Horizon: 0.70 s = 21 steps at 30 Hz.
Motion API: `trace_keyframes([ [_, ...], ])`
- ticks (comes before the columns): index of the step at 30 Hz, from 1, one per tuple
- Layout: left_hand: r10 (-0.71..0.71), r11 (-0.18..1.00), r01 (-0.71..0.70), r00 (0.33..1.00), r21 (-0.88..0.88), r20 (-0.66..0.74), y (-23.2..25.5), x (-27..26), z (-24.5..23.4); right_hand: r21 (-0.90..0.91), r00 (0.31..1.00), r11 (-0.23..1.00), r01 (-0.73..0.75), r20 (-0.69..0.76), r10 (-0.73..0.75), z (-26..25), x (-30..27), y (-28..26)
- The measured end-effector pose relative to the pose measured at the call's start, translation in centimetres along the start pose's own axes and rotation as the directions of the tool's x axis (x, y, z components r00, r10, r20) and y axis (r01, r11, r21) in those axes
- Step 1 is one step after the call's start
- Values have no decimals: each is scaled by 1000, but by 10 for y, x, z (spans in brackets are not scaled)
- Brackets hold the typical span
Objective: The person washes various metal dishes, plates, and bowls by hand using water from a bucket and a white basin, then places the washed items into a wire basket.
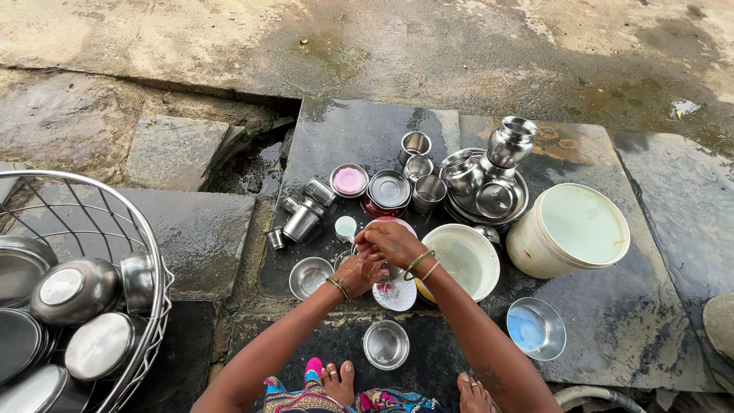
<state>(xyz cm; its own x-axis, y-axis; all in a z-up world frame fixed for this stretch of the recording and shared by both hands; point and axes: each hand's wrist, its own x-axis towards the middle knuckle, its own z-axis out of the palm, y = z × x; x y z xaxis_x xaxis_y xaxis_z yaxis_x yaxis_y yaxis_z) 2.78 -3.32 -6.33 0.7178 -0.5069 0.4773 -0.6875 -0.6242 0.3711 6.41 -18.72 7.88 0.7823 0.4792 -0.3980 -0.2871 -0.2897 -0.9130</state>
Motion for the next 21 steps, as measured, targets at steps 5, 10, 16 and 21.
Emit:
trace_keyframes([
  [5,-326,945,262,797,196,508,27,-22,-24,153,994,986,69,-90,-55,-56,-41,32],
  [10,131,965,-197,934,171,333,29,-25,-6,142,969,990,21,-245,15,-69,-53,60],
  [16,-104,931,-65,896,359,432,12,-9,-46,-153,958,977,147,-225,-180,-43,-60,70],
  [21,-129,957,-36,833,286,538,55,0,-120,-674,923,673,304,31,-385,1,-68,75],
])
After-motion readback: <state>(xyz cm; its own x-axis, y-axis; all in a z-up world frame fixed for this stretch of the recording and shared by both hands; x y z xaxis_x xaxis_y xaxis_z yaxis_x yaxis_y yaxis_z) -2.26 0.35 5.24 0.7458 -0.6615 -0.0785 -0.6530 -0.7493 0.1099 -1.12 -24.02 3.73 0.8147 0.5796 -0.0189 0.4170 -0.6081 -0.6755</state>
